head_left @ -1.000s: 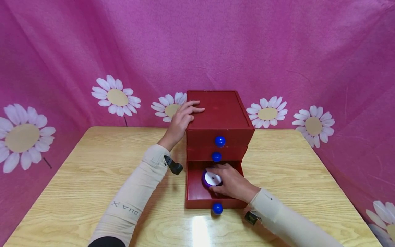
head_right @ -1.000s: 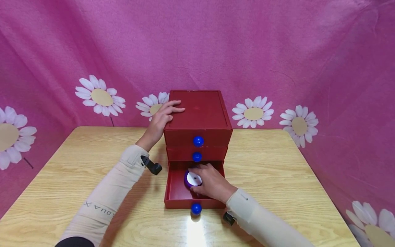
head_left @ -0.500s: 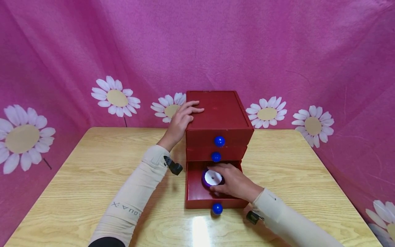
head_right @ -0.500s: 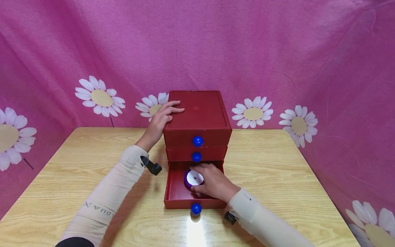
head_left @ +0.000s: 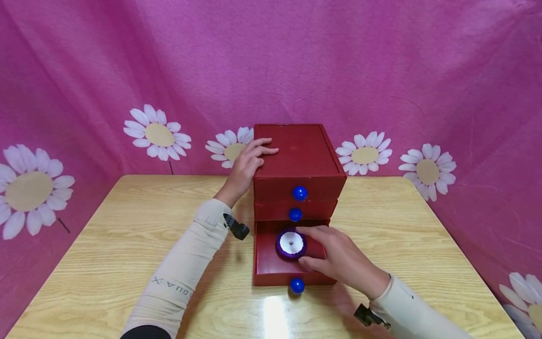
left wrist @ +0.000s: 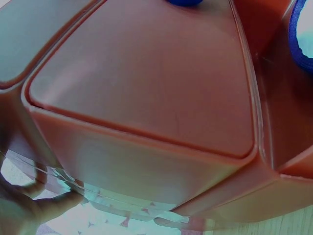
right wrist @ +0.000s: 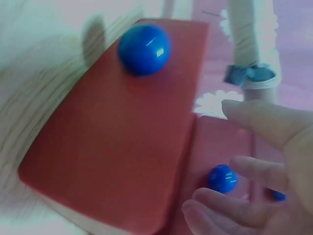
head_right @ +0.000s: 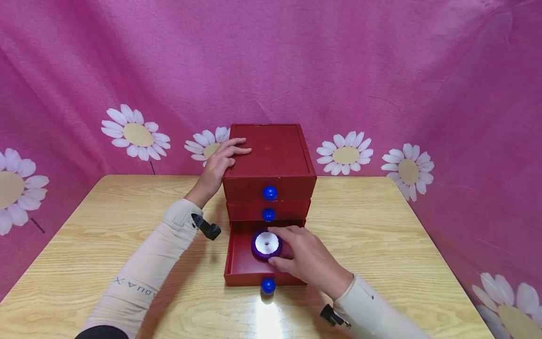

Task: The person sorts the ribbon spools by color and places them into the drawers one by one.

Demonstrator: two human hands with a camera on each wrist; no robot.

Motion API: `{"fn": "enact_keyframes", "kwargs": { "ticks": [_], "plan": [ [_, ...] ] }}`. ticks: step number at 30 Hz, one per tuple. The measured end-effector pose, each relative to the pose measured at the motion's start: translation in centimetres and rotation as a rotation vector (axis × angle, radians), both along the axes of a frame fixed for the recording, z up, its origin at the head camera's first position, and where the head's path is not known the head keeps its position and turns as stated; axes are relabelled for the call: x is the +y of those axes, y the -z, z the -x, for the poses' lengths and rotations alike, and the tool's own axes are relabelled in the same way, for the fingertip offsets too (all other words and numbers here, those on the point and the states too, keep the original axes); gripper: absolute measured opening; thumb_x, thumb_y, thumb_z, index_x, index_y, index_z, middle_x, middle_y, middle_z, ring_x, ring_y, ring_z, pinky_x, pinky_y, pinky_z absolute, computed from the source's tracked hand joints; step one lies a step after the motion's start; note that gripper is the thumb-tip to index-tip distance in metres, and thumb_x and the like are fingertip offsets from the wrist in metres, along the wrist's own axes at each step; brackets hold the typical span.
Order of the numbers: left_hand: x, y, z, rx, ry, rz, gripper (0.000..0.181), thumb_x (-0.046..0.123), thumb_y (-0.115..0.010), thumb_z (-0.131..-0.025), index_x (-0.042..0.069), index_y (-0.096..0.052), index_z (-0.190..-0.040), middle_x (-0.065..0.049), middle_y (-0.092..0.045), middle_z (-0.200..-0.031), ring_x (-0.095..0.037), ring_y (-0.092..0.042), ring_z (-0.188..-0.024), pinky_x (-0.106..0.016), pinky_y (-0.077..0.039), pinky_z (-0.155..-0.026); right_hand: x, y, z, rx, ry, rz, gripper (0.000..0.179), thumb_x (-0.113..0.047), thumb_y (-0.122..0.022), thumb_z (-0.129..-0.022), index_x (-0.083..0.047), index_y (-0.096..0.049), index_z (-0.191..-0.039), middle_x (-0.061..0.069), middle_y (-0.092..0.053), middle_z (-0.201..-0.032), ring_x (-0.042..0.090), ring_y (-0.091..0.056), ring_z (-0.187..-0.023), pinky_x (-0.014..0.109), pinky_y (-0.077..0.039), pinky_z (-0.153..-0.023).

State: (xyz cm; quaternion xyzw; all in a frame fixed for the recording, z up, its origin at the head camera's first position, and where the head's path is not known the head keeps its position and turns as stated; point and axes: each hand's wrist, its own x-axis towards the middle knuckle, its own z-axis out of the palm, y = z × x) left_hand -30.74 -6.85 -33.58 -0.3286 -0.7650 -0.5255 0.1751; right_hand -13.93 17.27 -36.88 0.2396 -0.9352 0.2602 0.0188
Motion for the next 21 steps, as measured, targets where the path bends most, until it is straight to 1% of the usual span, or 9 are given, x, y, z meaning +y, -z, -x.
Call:
{"fn": "enact_keyframes", "kwargs": {
  "ticks": [3, 7, 8, 12, 14, 15, 18, 19, 21],
  "plan": [
    [0.0, 0.0, 0.0, -0.004, 0.002, 0.001, 0.047, 0.009, -0.036, -0.087, 0.01, -0.069, -0.12, 0.0, -0.047, -0.142, -0.014, -0.033, -0.136, -0.043, -0.022, -0.11, 0.2, -0.7, -1.2, 0.011, 0.004, 0.007, 0.061, -0.034, -0.08, -0.076, -0.026, -0.057, -0.133, -0.005, -0.061, -0.123, 0.015, -0.058, -0.109, 0.041, -0.05, -0.09],
    [-0.1, 0.0, -0.1, -0.016, 0.0, -0.003, 0.046, 0.008, -0.036, -0.088, 0.01, -0.069, -0.12, 0.0, -0.047, -0.142, -0.014, -0.033, -0.136, -0.042, -0.023, -0.11, 0.1, -1.1, -2.7, 0.021, -0.015, -0.004, 0.057, -0.036, -0.079, -0.077, -0.026, -0.058, -0.129, -0.007, -0.062, -0.117, 0.009, -0.058, -0.1, 0.034, -0.053, -0.085],
    [-0.1, 0.0, -0.1, -0.021, -0.001, -0.007, 0.046, 0.007, -0.036, -0.088, 0.01, -0.069, -0.12, -0.001, -0.047, -0.143, -0.015, -0.033, -0.136, -0.042, -0.023, -0.11, 0.0, -1.2, -3.0, 0.009, -0.021, -0.005, 0.056, -0.036, -0.079, -0.077, -0.026, -0.058, -0.128, -0.008, -0.062, -0.115, 0.008, -0.058, -0.097, 0.032, -0.053, -0.083],
    [-0.2, 0.2, 0.0, -0.036, 0.008, -0.021, 0.044, 0.002, -0.036, -0.089, 0.004, -0.067, -0.12, -0.008, -0.046, -0.144, -0.023, -0.032, -0.137, -0.046, -0.021, -0.111, -0.5, -1.3, -4.0, -0.096, -0.052, -0.021, 0.053, -0.037, -0.078, -0.078, -0.029, -0.054, -0.124, -0.011, -0.062, -0.109, 0.008, -0.058, -0.092, 0.031, -0.054, -0.08],
    [-0.2, 0.2, 0.0, -0.042, 0.012, -0.027, 0.044, 0.0, -0.036, -0.088, 0.001, -0.067, -0.12, -0.012, -0.045, -0.143, -0.027, -0.031, -0.138, -0.048, -0.02, -0.111, -0.7, -1.2, -4.3, -0.138, -0.081, -0.052, 0.051, -0.038, -0.077, -0.079, -0.031, -0.053, -0.123, -0.012, -0.062, -0.106, 0.007, -0.058, -0.088, 0.029, -0.054, -0.077],
    [-0.2, 0.2, 0.0, -0.044, 0.014, -0.029, 0.044, 0.0, -0.036, -0.088, -0.001, -0.066, -0.119, -0.013, -0.045, -0.143, -0.029, -0.031, -0.138, -0.049, -0.02, -0.111, -0.8, -1.2, -4.5, -0.141, -0.094, -0.077, 0.05, -0.038, -0.077, -0.079, -0.031, -0.053, -0.123, -0.011, -0.061, -0.104, 0.007, -0.057, -0.085, 0.028, -0.053, -0.074],
    [-0.1, 0.1, 0.0, -0.041, 0.004, -0.017, 0.045, 0.002, -0.036, -0.088, 0.002, -0.067, -0.12, -0.01, -0.046, -0.143, -0.025, -0.032, -0.138, -0.047, -0.021, -0.111, -1.0, -1.4, -5.0, -0.153, -0.11, -0.118, 0.049, -0.041, -0.076, -0.079, -0.035, -0.052, -0.122, -0.011, -0.057, -0.1, 0.007, -0.055, -0.081, 0.024, -0.052, -0.069],
    [-0.1, 0.0, -0.1, -0.04, 0.001, -0.013, 0.045, 0.003, -0.036, -0.088, 0.004, -0.067, -0.12, -0.008, -0.046, -0.143, -0.022, -0.032, -0.137, -0.046, -0.021, -0.111, -1.1, -1.5, -5.1, -0.157, -0.107, -0.12, 0.05, -0.042, -0.075, -0.079, -0.037, -0.052, -0.123, -0.011, -0.056, -0.1, 0.007, -0.054, -0.08, 0.023, -0.051, -0.068],
    [-0.2, 0.0, -0.1, -0.034, -0.004, -0.005, 0.046, 0.006, -0.036, -0.088, 0.008, -0.068, -0.12, -0.004, -0.046, -0.143, -0.017, -0.032, -0.137, -0.045, -0.022, -0.11, -1.1, -1.7, -5.4, -0.196, -0.114, -0.094, 0.047, -0.044, -0.074, -0.079, -0.039, -0.052, -0.12, -0.012, -0.055, -0.099, 0.007, -0.055, -0.081, 0.023, -0.051, -0.068]
  ]
}}
